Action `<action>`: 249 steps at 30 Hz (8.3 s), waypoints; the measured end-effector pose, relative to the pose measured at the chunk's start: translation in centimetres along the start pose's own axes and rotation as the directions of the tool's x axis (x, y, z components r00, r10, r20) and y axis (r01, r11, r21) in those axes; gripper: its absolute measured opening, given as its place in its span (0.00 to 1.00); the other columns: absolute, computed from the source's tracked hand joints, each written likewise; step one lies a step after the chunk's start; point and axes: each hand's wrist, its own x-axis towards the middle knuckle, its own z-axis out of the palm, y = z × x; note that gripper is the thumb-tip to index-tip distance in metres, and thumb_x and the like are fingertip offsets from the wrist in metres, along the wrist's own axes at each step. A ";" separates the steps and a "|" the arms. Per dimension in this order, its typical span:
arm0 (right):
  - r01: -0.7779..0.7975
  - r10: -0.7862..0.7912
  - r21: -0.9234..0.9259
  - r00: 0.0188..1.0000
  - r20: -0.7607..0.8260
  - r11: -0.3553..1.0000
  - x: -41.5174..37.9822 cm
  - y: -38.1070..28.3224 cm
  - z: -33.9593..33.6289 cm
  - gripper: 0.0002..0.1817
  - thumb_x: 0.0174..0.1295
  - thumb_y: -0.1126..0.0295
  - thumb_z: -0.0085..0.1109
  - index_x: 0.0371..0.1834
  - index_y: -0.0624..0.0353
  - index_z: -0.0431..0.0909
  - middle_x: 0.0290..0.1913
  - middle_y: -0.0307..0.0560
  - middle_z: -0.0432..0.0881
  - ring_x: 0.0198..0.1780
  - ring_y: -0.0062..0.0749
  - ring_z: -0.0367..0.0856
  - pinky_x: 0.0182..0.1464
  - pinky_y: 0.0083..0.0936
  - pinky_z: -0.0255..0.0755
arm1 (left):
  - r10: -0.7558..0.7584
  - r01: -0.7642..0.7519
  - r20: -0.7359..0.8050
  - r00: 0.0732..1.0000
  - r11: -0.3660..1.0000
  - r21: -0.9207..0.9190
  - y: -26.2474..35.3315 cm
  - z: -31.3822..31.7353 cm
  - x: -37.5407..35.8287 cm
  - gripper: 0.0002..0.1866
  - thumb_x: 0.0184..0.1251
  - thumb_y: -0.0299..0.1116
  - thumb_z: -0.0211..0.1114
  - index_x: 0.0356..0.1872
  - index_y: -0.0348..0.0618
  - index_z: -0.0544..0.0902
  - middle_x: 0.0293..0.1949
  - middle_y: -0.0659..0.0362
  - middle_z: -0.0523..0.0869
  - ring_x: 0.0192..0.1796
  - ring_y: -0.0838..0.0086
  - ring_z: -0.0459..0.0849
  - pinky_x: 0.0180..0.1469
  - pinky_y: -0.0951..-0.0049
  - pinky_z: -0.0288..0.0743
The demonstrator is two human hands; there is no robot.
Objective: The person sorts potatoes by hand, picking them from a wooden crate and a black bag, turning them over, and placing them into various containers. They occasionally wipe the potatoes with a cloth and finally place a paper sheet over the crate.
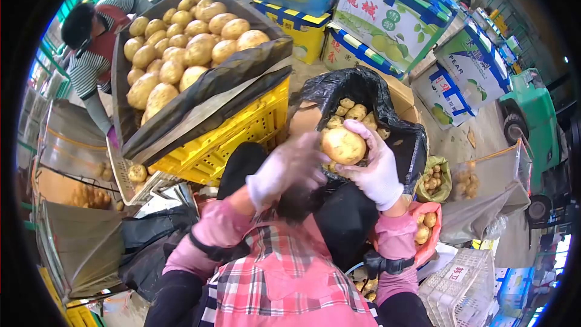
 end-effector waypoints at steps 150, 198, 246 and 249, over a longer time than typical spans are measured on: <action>0.710 -0.117 -0.353 0.521 0.845 0.610 36.3 -9.5 32.8 0.32 0.71 0.67 0.60 0.78 0.50 0.63 0.79 0.58 0.62 0.78 0.47 0.63 0.77 0.36 0.58 | 0.998 0.359 -0.060 0.013 0.051 0.932 15.7 -12.6 -13.6 0.11 0.64 0.33 0.66 0.45 0.43 0.82 0.41 0.50 0.85 0.43 0.52 0.83 0.49 0.54 0.75; -0.439 0.301 0.463 0.890 0.343 0.770 7.3 17.2 -14.6 0.51 0.41 0.82 0.79 0.74 0.58 0.67 0.64 0.39 0.76 0.67 0.26 0.71 0.73 0.26 0.62 | 0.968 0.544 -0.177 0.176 0.054 0.837 13.4 -15.3 -12.3 0.17 0.81 0.38 0.57 0.55 0.36 0.85 0.49 0.58 0.90 0.48 0.76 0.85 0.49 0.75 0.79; -0.234 0.290 0.478 0.956 -0.045 0.846 -3.6 -0.4 9.2 0.35 0.74 0.55 0.59 0.77 0.63 0.60 0.66 0.54 0.72 0.62 0.37 0.79 0.57 0.32 0.83 | 0.480 -0.355 -0.232 0.846 0.832 0.427 -3.5 -1.4 -3.3 0.36 0.68 0.30 0.69 0.73 0.34 0.63 0.64 0.46 0.75 0.66 0.63 0.76 0.69 0.67 0.69; -0.218 0.311 0.447 0.939 -0.148 0.868 -4.0 -0.9 9.8 0.34 0.74 0.57 0.59 0.76 0.64 0.60 0.66 0.53 0.72 0.59 0.36 0.80 0.55 0.33 0.85 | 0.450 -0.346 -0.307 0.839 0.876 0.337 -4.4 -2.1 -2.3 0.30 0.70 0.32 0.66 0.69 0.32 0.68 0.57 0.42 0.80 0.61 0.58 0.81 0.66 0.66 0.72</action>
